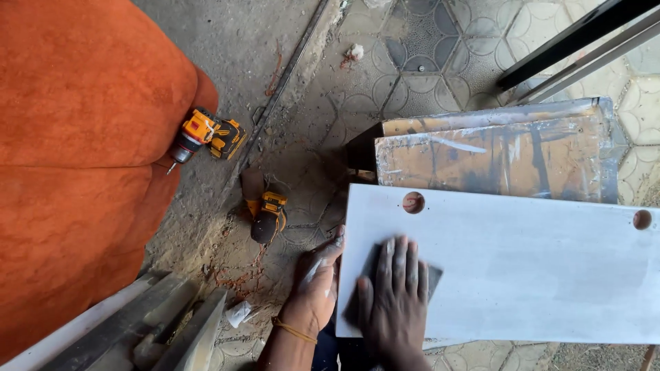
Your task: The person sands a white rectangular board using a sanding block. They hold the board steady with one hand while moving the sanding block back and forth across the surface with the other hand. The board is placed on a wooden workbench, and the person adjusts their grip and position to sand different areas of the board.
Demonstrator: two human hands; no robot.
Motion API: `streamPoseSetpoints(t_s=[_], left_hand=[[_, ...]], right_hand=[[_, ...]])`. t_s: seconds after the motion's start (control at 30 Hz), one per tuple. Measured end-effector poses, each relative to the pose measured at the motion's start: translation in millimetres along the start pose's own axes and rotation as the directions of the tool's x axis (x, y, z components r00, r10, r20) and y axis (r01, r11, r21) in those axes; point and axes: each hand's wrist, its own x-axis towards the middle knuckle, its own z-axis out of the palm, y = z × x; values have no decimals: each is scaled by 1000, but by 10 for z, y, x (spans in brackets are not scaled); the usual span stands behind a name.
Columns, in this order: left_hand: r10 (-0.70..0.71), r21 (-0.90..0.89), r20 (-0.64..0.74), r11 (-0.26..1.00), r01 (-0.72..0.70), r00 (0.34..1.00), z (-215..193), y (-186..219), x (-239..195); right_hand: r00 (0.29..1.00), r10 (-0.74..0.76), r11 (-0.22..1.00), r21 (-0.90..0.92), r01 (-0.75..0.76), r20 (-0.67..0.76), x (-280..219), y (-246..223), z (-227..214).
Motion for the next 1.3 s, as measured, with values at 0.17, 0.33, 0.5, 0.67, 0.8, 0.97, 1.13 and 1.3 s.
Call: streamPoseSetpoints(t_s=[0.17, 0.33, 0.5, 0.67, 0.8, 0.97, 1.13, 1.3], left_hand=[[-82, 149, 52, 986, 74, 995, -568, -431, 278], [-182, 52, -49, 981, 184, 982, -869, -1019, 120], [206, 243, -92, 953, -178, 974, -785, -1052, 247], [847, 683, 175, 262, -682, 501, -742, -867, -114], [348, 128, -245, 937, -325, 905, -719, -1108, 40], [844, 630, 502, -207, -748, 189, -1538, -1641, 1061], [757, 721, 351, 156, -675, 551, -556, -533, 465], [629, 442, -48, 710, -548, 776, -419, -598, 344]], right_hand=[[978, 167, 985, 64, -160, -124, 1351, -258, -92], [979, 167, 984, 86, -158, -113, 1502, -252, -160], [985, -172, 985, 19, 173, -32, 1038, -186, -269], [991, 137, 975, 177, -136, 3, 1004, 1468, 206], [980, -162, 903, 419, 100, 116, 514, 386, 135], [992, -122, 966, 230, 115, 15, 390, 882, -170], [997, 81, 989, 120, -81, 2, 421, 989, -377], [998, -55, 994, 101, 53, 20, 622, 853, -199]])
